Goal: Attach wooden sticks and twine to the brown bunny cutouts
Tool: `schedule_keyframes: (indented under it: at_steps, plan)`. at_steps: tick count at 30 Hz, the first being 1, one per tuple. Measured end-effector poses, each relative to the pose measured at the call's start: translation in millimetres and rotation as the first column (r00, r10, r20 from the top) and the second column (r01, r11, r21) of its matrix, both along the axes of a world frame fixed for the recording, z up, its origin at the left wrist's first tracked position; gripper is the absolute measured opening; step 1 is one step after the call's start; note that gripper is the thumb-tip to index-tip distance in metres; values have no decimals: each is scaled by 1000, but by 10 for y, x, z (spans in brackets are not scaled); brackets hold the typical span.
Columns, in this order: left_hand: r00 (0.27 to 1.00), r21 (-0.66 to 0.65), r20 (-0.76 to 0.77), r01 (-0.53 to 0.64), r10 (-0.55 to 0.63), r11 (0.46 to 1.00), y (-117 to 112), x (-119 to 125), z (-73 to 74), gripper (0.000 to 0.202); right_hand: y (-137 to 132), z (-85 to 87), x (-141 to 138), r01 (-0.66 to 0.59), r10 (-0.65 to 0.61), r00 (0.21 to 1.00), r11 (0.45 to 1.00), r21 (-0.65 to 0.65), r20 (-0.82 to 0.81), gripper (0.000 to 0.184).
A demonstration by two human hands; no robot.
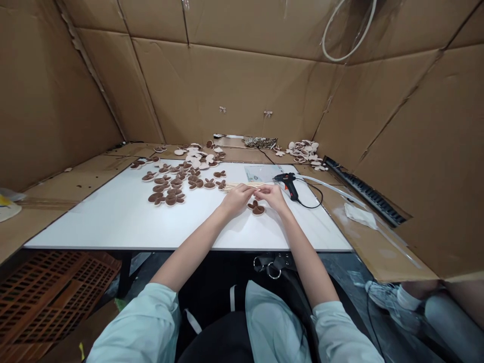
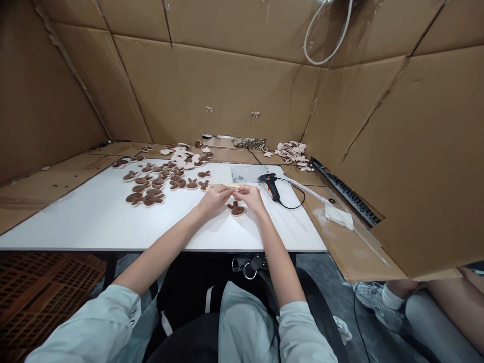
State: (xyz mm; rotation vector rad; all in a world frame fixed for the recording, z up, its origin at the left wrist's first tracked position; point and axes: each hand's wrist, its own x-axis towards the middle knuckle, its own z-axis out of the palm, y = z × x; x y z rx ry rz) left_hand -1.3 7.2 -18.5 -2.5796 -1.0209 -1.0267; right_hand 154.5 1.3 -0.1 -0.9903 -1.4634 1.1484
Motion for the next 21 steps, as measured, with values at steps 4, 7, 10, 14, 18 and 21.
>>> schedule_keyframes:
  at_steps: [4, 7, 10, 14, 18, 21]
  plan:
    - [986, -4, -164, -27, 26, 1000, 18, -17, 26, 18, 5, -2, 19, -5, 6, 1000, 1000, -20, 28, 23]
    - [975, -39, -218, 42, -49, 998, 28, -31, 106, 20, -4, 11, 38, -8, 8, 998, 1000, 1, 69, 18]
    - [967, -131, -187, 152, -175, 980, 37, -57, 188, 23, -13, 31, 54, -17, 18, 996, 1000, -6, 83, 14]
    - [985, -253, 73, 170, -156, 952, -10, -80, 230, 23, -21, 54, 44, -65, 65, 994, 998, -5, 89, 12]
    - [965, -405, 264, 106, 5, 908, -79, -30, 193, 21, -24, 61, -14, 0, -2, 987, 1000, 15, 159, 7]
    - [937, -436, 330, 42, 117, 899, -78, 12, 160, 21, -20, 58, -61, 86, -101, 973, 993, 76, 206, 5]
